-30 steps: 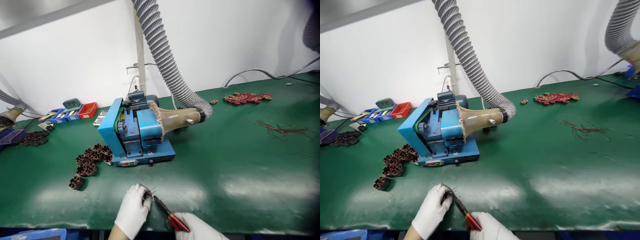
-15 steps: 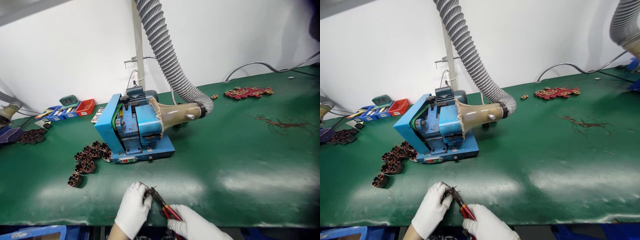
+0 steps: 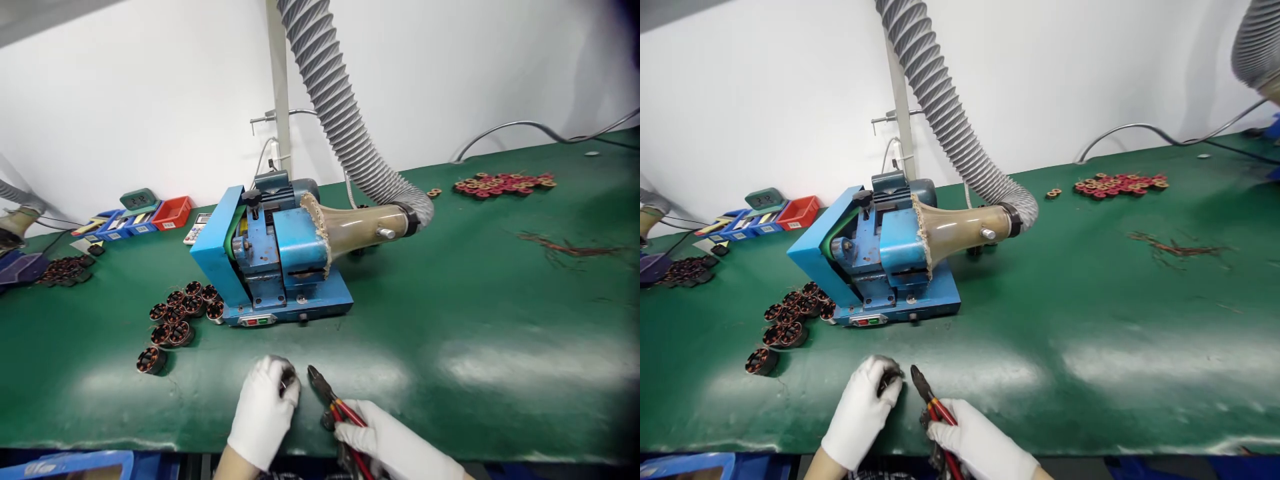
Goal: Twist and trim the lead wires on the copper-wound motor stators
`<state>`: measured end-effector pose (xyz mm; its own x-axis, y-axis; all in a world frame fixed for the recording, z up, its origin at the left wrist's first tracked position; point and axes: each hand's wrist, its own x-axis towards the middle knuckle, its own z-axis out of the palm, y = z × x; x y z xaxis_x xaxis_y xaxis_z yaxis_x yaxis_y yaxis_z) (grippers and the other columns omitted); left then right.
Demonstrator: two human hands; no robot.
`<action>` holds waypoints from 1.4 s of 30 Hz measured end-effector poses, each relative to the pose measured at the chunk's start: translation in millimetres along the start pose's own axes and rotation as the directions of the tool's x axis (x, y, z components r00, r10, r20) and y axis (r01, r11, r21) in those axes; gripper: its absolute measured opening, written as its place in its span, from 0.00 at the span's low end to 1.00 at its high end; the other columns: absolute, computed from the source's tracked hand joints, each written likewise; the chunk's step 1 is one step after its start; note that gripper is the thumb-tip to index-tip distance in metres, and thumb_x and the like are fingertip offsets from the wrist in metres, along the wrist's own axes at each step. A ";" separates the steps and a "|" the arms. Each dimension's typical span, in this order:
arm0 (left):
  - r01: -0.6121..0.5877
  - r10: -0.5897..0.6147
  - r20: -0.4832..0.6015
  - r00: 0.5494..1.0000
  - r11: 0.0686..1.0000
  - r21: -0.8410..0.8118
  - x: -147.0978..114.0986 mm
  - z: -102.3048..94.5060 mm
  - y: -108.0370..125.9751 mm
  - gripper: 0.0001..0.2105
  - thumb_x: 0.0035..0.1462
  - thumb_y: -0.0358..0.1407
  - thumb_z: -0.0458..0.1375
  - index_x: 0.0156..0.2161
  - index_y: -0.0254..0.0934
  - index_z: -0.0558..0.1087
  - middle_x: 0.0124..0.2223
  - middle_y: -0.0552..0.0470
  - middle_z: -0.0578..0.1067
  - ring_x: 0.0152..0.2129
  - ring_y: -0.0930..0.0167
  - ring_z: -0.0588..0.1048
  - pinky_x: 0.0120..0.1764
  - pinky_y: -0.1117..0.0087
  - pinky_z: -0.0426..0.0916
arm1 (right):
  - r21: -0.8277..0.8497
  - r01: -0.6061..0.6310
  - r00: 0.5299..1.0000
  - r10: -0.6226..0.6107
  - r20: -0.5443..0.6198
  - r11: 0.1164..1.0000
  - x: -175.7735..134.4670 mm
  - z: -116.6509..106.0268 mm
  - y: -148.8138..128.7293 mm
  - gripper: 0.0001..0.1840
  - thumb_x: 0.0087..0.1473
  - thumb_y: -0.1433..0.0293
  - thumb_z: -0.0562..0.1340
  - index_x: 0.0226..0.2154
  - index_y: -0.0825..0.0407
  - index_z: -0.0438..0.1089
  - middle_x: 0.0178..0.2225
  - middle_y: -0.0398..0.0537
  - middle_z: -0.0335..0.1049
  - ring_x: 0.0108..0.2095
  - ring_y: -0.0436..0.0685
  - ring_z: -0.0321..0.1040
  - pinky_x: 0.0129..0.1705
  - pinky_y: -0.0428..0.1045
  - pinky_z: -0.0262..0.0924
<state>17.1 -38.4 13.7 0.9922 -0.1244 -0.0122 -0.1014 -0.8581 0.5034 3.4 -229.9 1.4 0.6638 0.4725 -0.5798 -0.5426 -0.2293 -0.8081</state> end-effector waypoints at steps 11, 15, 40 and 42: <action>-0.082 0.094 0.252 0.963 0.995 -0.057 -67.1 -11.7 -16.7 0.31 0.47 0.40 0.59 0.57 0.46 0.55 0.46 0.50 0.74 0.39 0.66 0.74 0.41 0.71 0.69 | 0.331 -0.143 0.985 0.100 0.143 0.933 10.2 -5.0 16.4 0.27 0.38 0.54 0.65 0.37 0.54 0.61 0.24 0.43 0.66 0.23 0.51 0.67 0.24 0.44 0.59; -0.343 0.341 0.035 0.939 0.934 0.101 -53.1 -4.0 -1.8 0.23 0.56 0.30 0.49 0.57 0.43 0.54 0.51 0.45 0.69 0.47 0.64 0.67 0.49 0.62 0.63 | 0.414 -0.132 0.981 0.059 0.185 0.901 7.2 -3.8 12.1 0.23 0.39 0.55 0.66 0.30 0.53 0.60 0.25 0.42 0.65 0.23 0.51 0.67 0.24 0.44 0.59; 0.003 -0.004 0.005 1.000 0.984 0.178 -13.6 15.1 21.6 0.12 0.53 0.27 0.48 0.37 0.43 0.70 0.35 0.51 0.69 0.34 0.64 0.64 0.34 0.65 0.54 | -0.216 0.053 0.997 -0.064 -0.047 0.975 -7.8 5.3 -2.1 0.13 0.45 0.62 0.55 0.30 0.56 0.65 0.26 0.45 0.65 0.29 0.55 0.60 0.33 0.46 0.56; 0.005 -0.007 0.008 1.000 0.986 0.167 -12.8 15.0 20.9 0.12 0.53 0.27 0.48 0.38 0.43 0.70 0.35 0.51 0.69 0.34 0.64 0.64 0.34 0.64 0.54 | -0.247 0.043 0.994 -0.065 -0.084 0.968 -9.6 6.8 -1.4 0.16 0.46 0.62 0.54 0.32 0.57 0.66 0.31 0.48 0.68 0.34 0.58 0.63 0.38 0.48 0.57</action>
<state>1.2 -62.2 11.4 0.9922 -0.1224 -0.0222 -0.1068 -0.9299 0.3520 -5.7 -228.3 8.8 0.7388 0.4130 -0.5326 -0.3698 -0.4123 -0.8326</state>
